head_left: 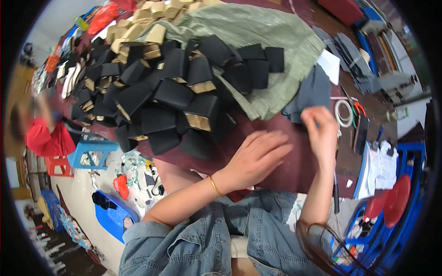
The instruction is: The recorder is wrapping and assembling shoe heel components at a manufacturing station.
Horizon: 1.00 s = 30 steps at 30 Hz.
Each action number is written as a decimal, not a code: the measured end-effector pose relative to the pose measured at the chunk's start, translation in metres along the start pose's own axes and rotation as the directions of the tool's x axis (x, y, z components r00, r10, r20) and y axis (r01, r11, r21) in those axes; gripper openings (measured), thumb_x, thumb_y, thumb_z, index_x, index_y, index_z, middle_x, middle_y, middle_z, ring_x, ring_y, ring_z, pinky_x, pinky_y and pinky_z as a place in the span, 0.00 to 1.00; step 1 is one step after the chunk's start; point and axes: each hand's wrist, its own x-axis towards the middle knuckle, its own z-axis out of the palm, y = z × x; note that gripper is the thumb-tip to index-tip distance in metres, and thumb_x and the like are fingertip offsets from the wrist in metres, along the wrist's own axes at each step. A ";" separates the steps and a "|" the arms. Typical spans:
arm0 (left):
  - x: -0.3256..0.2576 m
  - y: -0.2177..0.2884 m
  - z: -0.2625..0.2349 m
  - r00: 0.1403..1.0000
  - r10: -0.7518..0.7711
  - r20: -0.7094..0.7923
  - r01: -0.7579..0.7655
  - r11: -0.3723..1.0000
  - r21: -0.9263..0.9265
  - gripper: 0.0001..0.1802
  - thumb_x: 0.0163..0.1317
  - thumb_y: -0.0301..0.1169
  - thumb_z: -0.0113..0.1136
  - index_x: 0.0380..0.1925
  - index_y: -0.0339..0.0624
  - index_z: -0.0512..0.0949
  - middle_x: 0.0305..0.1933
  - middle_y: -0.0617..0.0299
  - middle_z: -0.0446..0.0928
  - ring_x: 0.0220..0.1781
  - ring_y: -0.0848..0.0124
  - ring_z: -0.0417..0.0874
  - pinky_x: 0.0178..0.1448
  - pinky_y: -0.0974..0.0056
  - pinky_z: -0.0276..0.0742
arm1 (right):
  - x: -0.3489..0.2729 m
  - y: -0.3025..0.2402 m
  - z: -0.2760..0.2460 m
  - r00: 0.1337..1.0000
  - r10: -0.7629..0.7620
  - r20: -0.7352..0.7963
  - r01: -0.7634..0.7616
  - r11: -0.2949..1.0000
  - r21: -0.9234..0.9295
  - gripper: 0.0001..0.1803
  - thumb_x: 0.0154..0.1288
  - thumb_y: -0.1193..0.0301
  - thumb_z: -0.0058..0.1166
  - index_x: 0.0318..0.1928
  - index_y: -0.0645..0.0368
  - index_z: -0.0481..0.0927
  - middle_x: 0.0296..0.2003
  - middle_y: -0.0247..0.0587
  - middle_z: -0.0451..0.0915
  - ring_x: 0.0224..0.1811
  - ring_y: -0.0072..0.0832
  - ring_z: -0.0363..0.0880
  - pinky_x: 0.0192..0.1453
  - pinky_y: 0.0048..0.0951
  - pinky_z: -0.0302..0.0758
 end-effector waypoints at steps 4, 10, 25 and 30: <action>0.059 -0.002 -0.053 0.943 -0.160 0.292 0.074 0.956 0.285 0.26 0.47 0.37 0.69 0.47 0.42 0.75 0.45 0.55 0.79 0.48 0.61 0.79 0.57 0.56 0.68 | -0.002 -0.058 -0.014 0.881 -0.373 0.291 0.305 0.918 0.253 0.09 0.49 0.77 0.62 0.34 0.60 0.79 0.37 0.40 0.78 0.43 0.40 0.75 0.50 0.36 0.69; 0.104 -0.026 -0.127 0.822 -0.453 0.347 0.506 0.859 -0.078 0.18 0.66 0.40 0.55 0.29 0.32 0.76 0.17 0.59 0.66 0.23 0.81 0.63 0.26 0.65 0.65 | -0.009 -0.046 0.015 0.971 0.234 0.043 -0.210 0.761 0.614 0.19 0.63 0.59 0.58 0.43 0.63 0.79 0.39 0.39 0.80 0.35 0.26 0.75 0.43 0.31 0.72; 0.181 -0.147 -0.173 0.945 -0.325 0.032 0.297 0.895 0.331 0.12 0.61 0.35 0.60 0.39 0.36 0.77 0.29 0.60 0.80 0.32 0.71 0.81 0.39 0.67 0.76 | 0.075 0.025 0.153 0.996 -0.068 0.065 -0.093 -0.588 0.804 0.15 0.70 0.69 0.48 0.54 0.60 0.70 0.39 0.35 0.71 0.39 0.24 0.70 0.43 0.28 0.69; 0.244 -0.212 -0.137 0.943 0.332 -0.017 -0.186 0.568 0.802 0.26 0.57 0.49 0.60 0.41 0.35 0.79 0.33 0.50 0.80 0.42 0.51 0.81 0.47 0.52 0.77 | 0.079 0.004 0.143 0.981 0.022 0.193 -0.165 -0.434 0.886 0.11 0.68 0.66 0.51 0.42 0.62 0.72 0.35 0.37 0.73 0.29 0.24 0.72 0.31 0.27 0.68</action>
